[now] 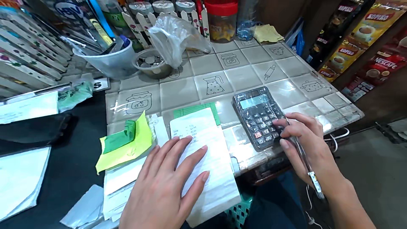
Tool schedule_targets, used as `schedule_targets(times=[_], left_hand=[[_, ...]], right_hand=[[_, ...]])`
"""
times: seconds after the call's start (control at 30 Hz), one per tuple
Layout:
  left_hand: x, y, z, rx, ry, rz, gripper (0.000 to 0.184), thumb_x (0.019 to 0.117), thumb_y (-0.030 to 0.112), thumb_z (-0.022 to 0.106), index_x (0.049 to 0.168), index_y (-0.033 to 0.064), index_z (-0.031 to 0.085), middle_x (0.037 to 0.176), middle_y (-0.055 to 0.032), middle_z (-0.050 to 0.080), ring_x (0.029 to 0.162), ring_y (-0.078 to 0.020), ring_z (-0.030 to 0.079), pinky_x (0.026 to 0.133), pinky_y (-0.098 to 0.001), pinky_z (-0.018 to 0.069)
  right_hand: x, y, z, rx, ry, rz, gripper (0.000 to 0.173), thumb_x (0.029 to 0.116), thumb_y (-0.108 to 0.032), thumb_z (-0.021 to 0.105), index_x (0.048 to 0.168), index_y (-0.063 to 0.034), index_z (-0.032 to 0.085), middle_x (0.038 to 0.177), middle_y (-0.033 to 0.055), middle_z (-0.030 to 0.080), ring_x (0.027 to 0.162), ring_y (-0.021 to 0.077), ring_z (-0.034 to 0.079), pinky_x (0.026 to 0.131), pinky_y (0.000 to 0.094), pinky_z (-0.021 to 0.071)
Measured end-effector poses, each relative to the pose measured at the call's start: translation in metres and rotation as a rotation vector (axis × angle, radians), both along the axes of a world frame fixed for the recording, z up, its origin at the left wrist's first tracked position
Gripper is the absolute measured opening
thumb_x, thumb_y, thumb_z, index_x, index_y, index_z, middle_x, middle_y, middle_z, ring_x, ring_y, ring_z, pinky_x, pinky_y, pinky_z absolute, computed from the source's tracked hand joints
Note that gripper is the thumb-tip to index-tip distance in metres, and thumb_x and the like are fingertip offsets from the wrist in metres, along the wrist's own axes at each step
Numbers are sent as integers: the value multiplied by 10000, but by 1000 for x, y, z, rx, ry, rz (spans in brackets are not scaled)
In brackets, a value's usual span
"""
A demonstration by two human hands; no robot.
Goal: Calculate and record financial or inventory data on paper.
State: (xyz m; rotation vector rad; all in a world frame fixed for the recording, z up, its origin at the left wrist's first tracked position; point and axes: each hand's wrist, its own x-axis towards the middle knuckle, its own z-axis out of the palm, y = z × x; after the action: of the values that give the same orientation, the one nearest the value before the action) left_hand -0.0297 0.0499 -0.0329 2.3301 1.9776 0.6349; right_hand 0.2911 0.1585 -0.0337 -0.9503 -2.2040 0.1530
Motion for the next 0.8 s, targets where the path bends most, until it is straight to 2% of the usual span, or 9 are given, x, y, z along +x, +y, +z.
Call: schedule_targets(times=[0.13, 0.23, 0.27, 0.33, 0.43, 0.5, 0.67, 0.8], left_hand=[[0, 0, -1, 13, -2, 1, 493, 1031, 570, 411, 1347, 301, 677, 1504, -106, 553, 1448, -363, 447, 1169, -655, 306], [0, 0, -2, 21, 3, 1, 494, 1031, 571, 408, 1344, 300, 678, 1502, -106, 555, 1446, -366, 448, 1169, -652, 307], [0, 0, -2, 23, 3, 1, 493, 1030, 572, 408, 1343, 303, 678, 1501, -105, 555, 1447, -364, 448, 1169, -652, 307], [0, 0, -2, 18, 7, 5, 494, 1029, 574, 405, 1348, 310, 674, 1504, -101, 552, 1451, -360, 443, 1174, -650, 301], [0, 0, -2, 18, 18, 5, 492, 1028, 569, 409, 1351, 306, 672, 1501, -104, 555, 1448, -362, 447, 1172, -650, 305], [1, 0, -1, 9, 17, 6, 491, 1027, 570, 412, 1349, 307, 673, 1501, -101, 554, 1449, -362, 445, 1171, -651, 308], [0, 0, -1, 2, 17, 2, 490, 1028, 571, 415, 1356, 309, 667, 1509, -98, 547, 1452, -361, 441, 1167, -657, 308], [0, 0, -2, 15, 10, 7, 490, 1027, 572, 412, 1352, 311, 671, 1485, -103, 567, 1445, -360, 449, 1170, -653, 307]], right_hand=[[-10, -15, -6, -11, 12, 174, 196, 1076, -376, 478, 1049, -220, 593, 1276, -73, 662, 1415, 159, 447, 1218, 507, 260], [-11, -17, -13, -21, -2, 207, 186, 1074, -363, 495, 1042, -221, 610, 1274, -70, 670, 1423, 163, 448, 1227, 519, 248], [-8, -16, -11, -33, 7, 191, 194, 1075, -379, 493, 1043, -226, 608, 1287, -78, 664, 1429, 159, 440, 1230, 515, 250], [-1, -14, -8, -41, 43, 114, 202, 1059, -410, 510, 1051, -229, 598, 1312, -76, 643, 1417, 173, 448, 1197, 496, 321], [13, -9, -9, -38, 77, -32, 238, 1028, -422, 552, 1131, -209, 572, 1344, -15, 631, 1384, 216, 495, 1117, 486, 426], [20, -8, -13, -32, 62, -87, 256, 1026, -432, 554, 1127, -197, 559, 1334, 1, 629, 1368, 214, 510, 1102, 478, 438], [23, -11, -19, -17, 7, -123, 240, 1039, -444, 529, 1081, -215, 585, 1320, -36, 645, 1364, 193, 507, 1105, 467, 420], [22, -11, -22, -1, 18, -110, 235, 1040, -423, 530, 1047, -200, 604, 1316, -13, 649, 1356, 191, 520, 1121, 475, 407]])
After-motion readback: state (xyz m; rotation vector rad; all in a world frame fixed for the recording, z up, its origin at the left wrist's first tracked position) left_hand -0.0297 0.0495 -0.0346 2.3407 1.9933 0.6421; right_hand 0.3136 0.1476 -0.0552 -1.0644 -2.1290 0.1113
